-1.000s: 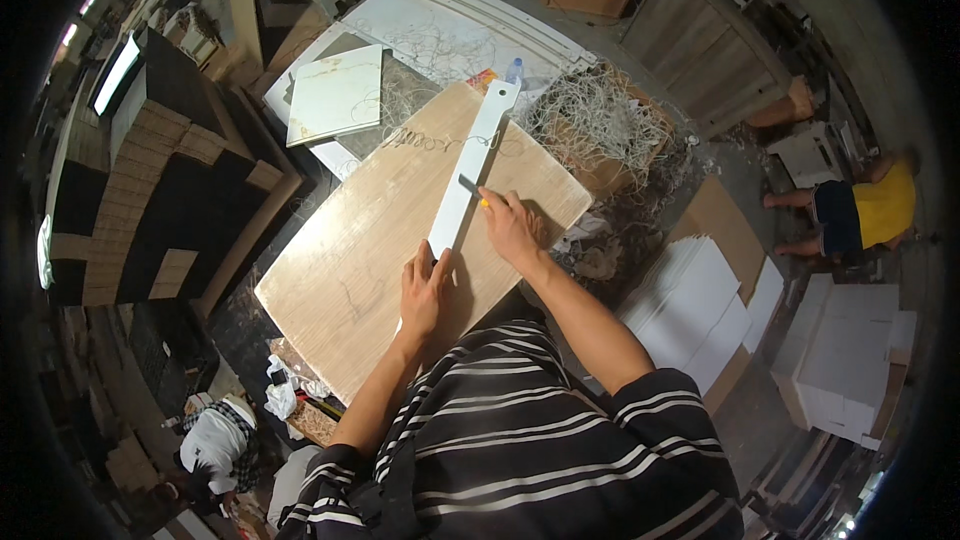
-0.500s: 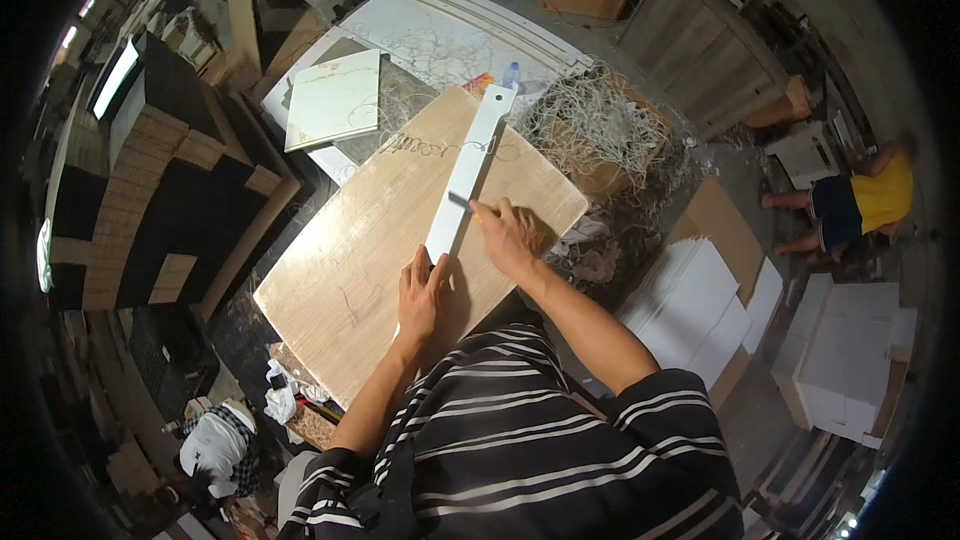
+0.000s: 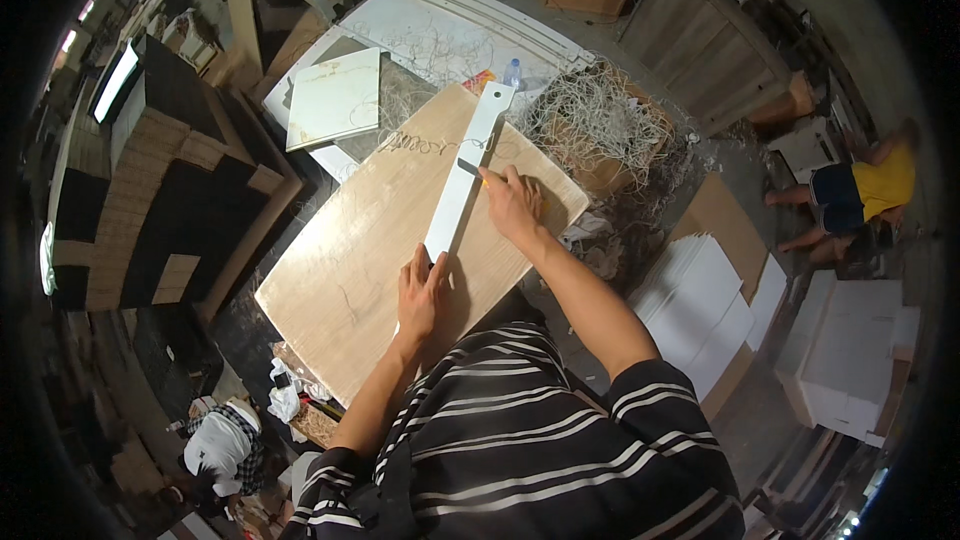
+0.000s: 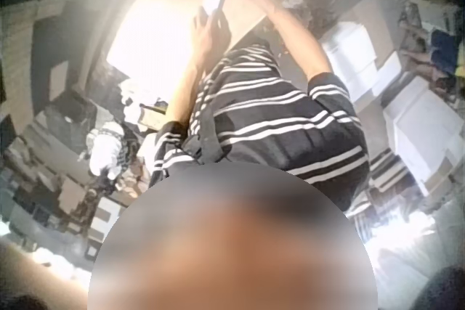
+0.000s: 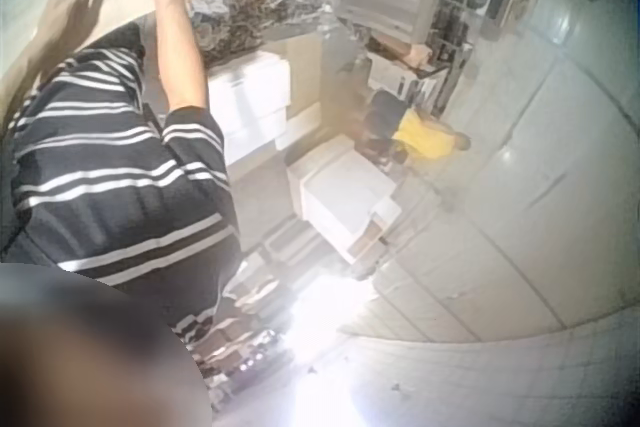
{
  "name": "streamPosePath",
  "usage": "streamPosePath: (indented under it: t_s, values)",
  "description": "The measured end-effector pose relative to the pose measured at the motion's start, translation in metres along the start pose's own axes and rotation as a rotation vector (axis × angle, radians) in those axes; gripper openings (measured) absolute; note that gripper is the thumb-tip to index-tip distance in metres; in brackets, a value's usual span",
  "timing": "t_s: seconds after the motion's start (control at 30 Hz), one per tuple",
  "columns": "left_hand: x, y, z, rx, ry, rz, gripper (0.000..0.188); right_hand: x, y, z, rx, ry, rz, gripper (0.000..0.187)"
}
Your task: The person aligns a long white trim piece on a wooden board and uses a yellow utility knife to score or cut along its edge. They repeatedly position the trim, make cuts, and adjust the piece on the workbench.
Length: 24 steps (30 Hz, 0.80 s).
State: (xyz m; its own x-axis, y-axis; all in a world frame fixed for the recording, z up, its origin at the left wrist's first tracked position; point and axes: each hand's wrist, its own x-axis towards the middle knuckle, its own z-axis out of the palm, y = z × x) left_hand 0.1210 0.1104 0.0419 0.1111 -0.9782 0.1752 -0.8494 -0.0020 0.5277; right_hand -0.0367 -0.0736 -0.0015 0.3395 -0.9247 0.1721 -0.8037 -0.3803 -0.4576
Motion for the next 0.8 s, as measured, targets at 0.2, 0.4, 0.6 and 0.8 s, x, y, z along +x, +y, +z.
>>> streamPosePath:
  t_s: [0.2, 0.4, 0.6, 0.8]
  values:
    - [-0.001, 0.002, -0.001, -0.008, -0.031, -0.05, 0.053, 0.018, 0.007, -0.003, -0.007, 0.011, 0.062, 0.033]
    - [-0.008, -0.005, -0.004, -0.053, -0.05, -0.014, 0.054, -0.017, -0.007, -0.014, 0.176, -0.126, 0.055, 0.033]
    - [-0.054, -0.016, -0.015, 0.014, 0.133, 0.015, 0.034, -0.07, 0.012, -0.051, 0.388, -0.059, 0.113, 0.034]
    - [-0.015, -0.034, 0.016, 0.059, -0.031, 0.146, 0.06, -0.107, 0.031, -0.07, 0.451, -0.066, 0.189, 0.032]
